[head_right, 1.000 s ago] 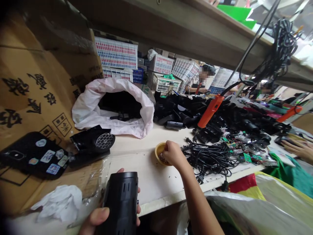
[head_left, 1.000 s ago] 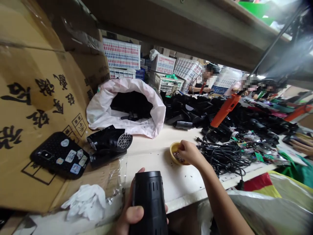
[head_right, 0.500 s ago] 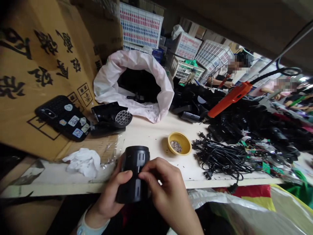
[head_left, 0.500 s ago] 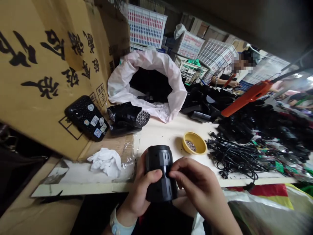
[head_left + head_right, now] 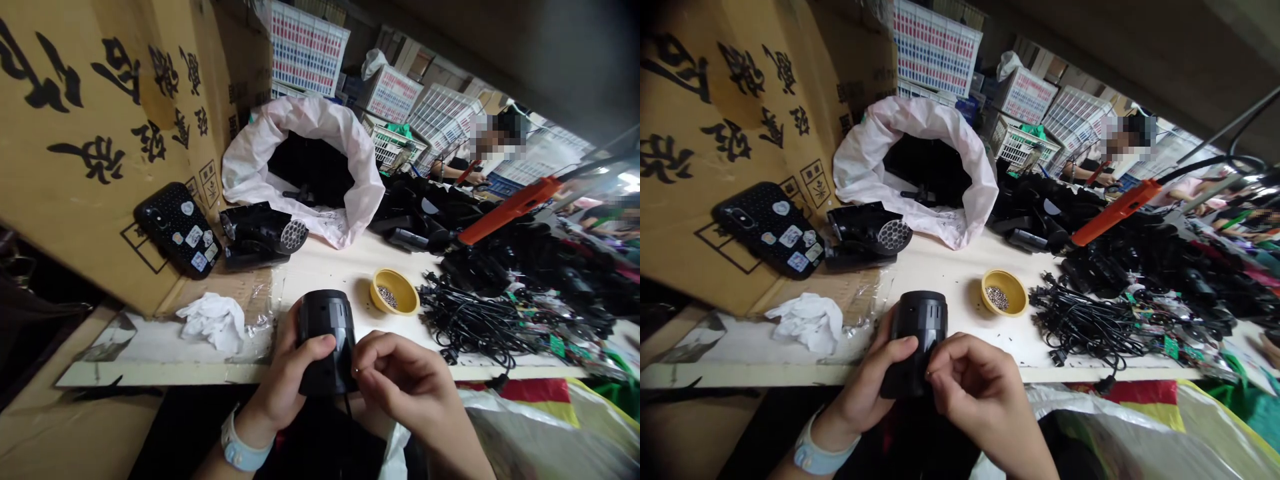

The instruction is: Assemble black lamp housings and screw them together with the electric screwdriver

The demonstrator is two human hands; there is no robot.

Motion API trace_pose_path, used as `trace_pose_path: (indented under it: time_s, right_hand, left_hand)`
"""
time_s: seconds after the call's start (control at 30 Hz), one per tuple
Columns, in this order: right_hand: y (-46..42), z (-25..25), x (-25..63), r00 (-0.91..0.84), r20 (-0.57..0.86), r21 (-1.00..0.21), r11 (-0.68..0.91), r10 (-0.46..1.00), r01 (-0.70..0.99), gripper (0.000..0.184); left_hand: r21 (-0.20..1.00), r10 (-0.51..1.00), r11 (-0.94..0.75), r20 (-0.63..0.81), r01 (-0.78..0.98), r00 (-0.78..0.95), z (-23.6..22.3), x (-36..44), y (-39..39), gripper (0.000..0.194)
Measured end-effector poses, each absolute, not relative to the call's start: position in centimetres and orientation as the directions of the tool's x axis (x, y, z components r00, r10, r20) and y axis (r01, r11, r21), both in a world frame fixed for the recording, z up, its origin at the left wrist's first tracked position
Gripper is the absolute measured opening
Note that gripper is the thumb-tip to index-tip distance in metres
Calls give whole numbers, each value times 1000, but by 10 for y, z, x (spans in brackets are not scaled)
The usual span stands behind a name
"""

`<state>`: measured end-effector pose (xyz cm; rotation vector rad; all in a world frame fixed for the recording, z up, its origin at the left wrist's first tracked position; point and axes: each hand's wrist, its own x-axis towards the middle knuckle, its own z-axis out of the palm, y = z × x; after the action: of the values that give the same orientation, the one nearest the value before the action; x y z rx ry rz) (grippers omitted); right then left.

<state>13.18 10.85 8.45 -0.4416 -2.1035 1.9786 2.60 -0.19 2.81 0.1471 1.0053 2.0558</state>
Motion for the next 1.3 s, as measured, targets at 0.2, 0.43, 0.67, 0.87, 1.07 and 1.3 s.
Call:
trace_pose_path:
  time_s: [0.2,0.43,0.67,0.87,1.07,1.3]
  right_hand:
    - [103,76,129,-897,4,-999,-43,442,-26,15]
    - [111,78,131,-914,40,-997,81,404,-8,16]
    - [110,83,133,-898,45,-994,108,439,3,11]
    - [96,92,135,-832,-24,-991,95,554,92,18]
    - [107,88,135,-845,-103,-978,100,525,182,25]
    - [159,53,119,-753,42,-878,384,657,287,18]
  left_hand:
    - [693,739,-352,-207,-629,-642,25,25,-1,51]
    - [717,735,-349,-190,-603,-651,25,24,-1,48]
    - [699,728,-340,-227,-628,-647,31,26,-2,53]
    - [706,743,-319,-228,-632,-629,28,24,-2,52]
    - [710,743,-319,-225,-628,-631,23,23,-2,53]
    - [665,727,-331,-272,-669,-630,31,26,-1,49]
